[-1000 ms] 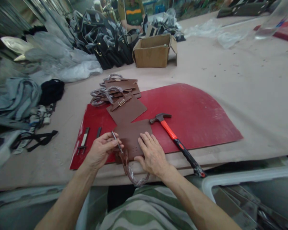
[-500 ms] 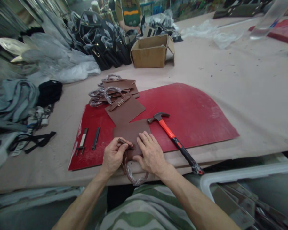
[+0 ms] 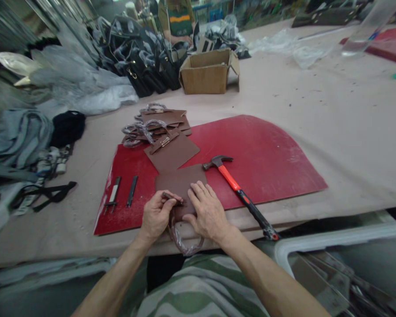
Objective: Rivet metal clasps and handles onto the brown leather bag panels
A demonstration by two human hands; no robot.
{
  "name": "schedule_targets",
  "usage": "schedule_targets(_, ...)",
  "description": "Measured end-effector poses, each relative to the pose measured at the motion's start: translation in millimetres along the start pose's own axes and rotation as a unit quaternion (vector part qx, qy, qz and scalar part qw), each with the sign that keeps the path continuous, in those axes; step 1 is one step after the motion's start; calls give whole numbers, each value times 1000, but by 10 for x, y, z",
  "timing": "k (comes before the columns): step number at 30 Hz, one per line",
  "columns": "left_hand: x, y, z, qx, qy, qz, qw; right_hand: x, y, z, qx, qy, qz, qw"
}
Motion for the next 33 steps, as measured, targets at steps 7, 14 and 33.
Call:
schedule_targets(7, -94, 37, -1, 37, 66, 86, 993, 2, 0, 7, 5, -4, -2, 1000)
schedule_targets(14, -97, 11, 30, 37, 97, 132, 986, -43, 19, -57, 11, 37, -2, 999)
schedule_targets(33, -42, -62, 117, 3, 153, 255, 955, -655, 79, -839, 153, 232, 473, 836)
Point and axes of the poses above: each hand's wrist, its own y-axis towards the middle knuckle, its own z-axis out of the palm, x = y × z, the point moved 3 cm from there along y, towards the middle knuckle, and after that the axes turned 11 degrees about -x, right-handed, at the moved point
